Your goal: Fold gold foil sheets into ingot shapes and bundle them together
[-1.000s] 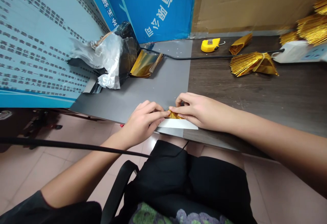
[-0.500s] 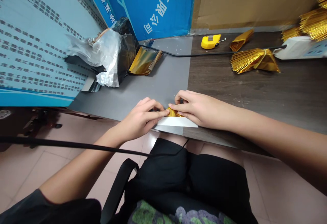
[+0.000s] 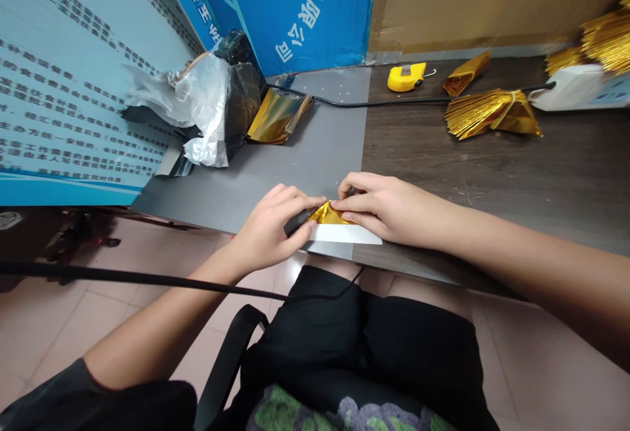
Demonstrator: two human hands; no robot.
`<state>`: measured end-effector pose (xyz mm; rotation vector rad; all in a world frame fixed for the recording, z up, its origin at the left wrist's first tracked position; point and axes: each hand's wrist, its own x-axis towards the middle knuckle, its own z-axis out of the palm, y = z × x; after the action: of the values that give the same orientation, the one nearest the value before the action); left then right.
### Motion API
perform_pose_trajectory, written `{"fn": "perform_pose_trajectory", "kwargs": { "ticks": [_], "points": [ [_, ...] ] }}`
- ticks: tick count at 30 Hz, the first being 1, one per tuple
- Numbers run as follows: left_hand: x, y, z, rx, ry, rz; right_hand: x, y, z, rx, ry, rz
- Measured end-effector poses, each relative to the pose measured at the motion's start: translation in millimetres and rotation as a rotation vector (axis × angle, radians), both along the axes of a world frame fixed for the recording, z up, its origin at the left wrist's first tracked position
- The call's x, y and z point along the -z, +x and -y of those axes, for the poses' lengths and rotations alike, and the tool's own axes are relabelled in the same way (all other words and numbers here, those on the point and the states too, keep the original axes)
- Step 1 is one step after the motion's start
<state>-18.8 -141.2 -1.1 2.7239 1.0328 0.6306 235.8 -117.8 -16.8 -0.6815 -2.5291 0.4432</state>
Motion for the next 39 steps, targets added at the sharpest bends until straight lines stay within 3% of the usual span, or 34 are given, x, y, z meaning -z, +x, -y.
{"fn": "perform_pose_trajectory", "kwargs": {
  "ticks": [9, 32, 39],
  "points": [
    [8.7, 13, 5, -0.107, 0.164, 0.057, -1.0, -1, 1, 0.007, -0.028, -0.011],
    [10.1, 6, 6, 0.087, 0.285, -0.061, 0.4, -1, 0, 0.04, -0.098, -0.03],
    [9.9, 6, 6, 0.099, 0.286, -0.041, 2.4, -2, 1, 0.024, 0.012, 0.032]
  ]
}}
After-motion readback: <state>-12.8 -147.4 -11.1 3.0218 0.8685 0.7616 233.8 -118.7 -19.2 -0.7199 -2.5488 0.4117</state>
